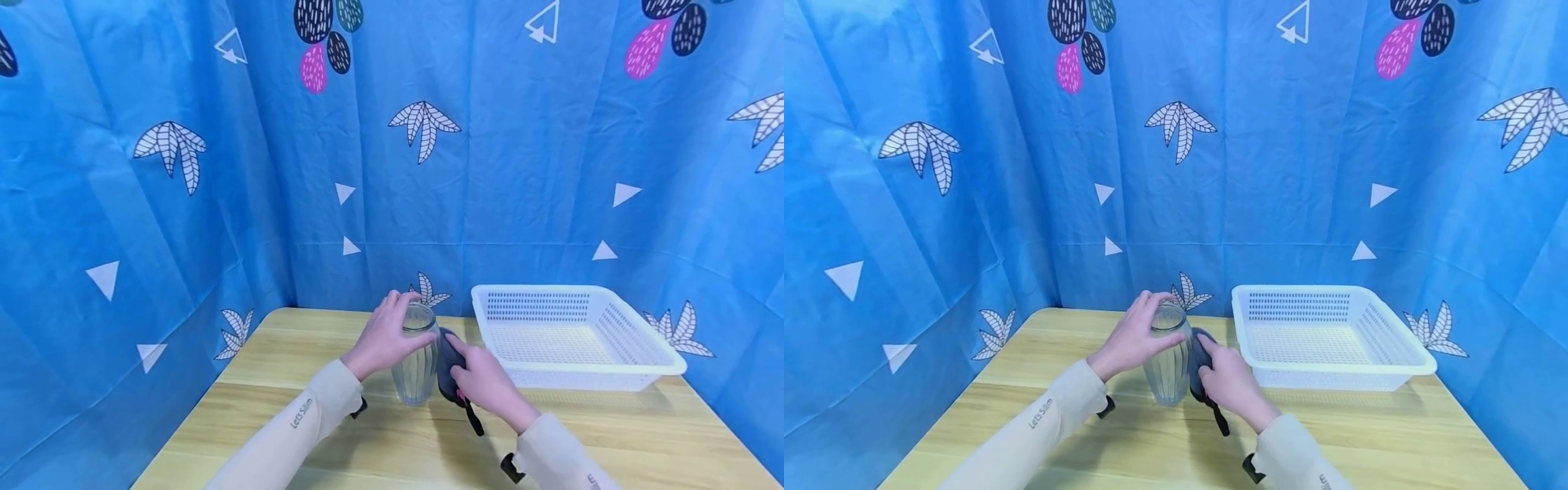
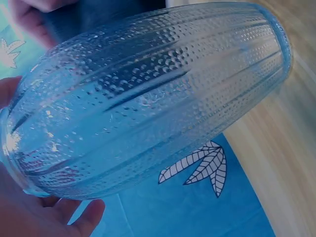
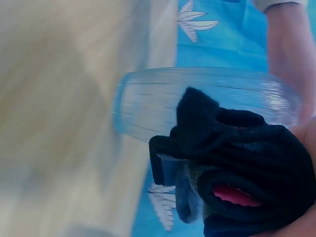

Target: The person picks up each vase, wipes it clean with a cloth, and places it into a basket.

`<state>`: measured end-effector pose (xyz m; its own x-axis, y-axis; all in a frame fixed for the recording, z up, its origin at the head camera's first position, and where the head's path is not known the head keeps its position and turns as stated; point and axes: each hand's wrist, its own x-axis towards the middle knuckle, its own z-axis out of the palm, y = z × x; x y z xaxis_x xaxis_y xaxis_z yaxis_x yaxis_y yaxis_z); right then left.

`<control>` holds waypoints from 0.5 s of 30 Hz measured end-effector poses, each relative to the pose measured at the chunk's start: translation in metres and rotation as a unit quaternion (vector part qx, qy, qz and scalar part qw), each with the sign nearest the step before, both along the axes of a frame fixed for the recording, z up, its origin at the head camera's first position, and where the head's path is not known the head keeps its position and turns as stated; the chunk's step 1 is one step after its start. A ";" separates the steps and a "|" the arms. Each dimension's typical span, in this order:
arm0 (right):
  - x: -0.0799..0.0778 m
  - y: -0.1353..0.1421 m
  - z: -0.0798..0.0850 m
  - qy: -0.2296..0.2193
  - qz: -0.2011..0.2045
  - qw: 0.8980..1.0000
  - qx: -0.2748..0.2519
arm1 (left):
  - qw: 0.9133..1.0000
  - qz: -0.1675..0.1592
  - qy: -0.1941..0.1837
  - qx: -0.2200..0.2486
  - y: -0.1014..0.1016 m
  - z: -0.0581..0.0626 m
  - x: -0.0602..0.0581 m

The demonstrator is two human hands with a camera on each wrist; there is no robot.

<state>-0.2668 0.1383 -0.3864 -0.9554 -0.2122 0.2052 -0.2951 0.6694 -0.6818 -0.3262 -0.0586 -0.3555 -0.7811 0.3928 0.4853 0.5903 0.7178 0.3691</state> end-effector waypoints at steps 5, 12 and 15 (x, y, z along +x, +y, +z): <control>0.006 0.000 0.028 0.052 -0.014 0.999 -0.004 | 1.000 -0.013 -0.005 0.005 -0.001 0.003 0.002; 0.007 -0.003 0.043 0.139 -0.011 0.989 0.040 | 0.997 -0.050 -0.052 0.031 -0.001 0.004 0.003; 0.003 -0.004 0.035 0.138 -0.005 0.989 0.049 | 0.996 -0.054 -0.059 0.033 -0.002 0.003 0.003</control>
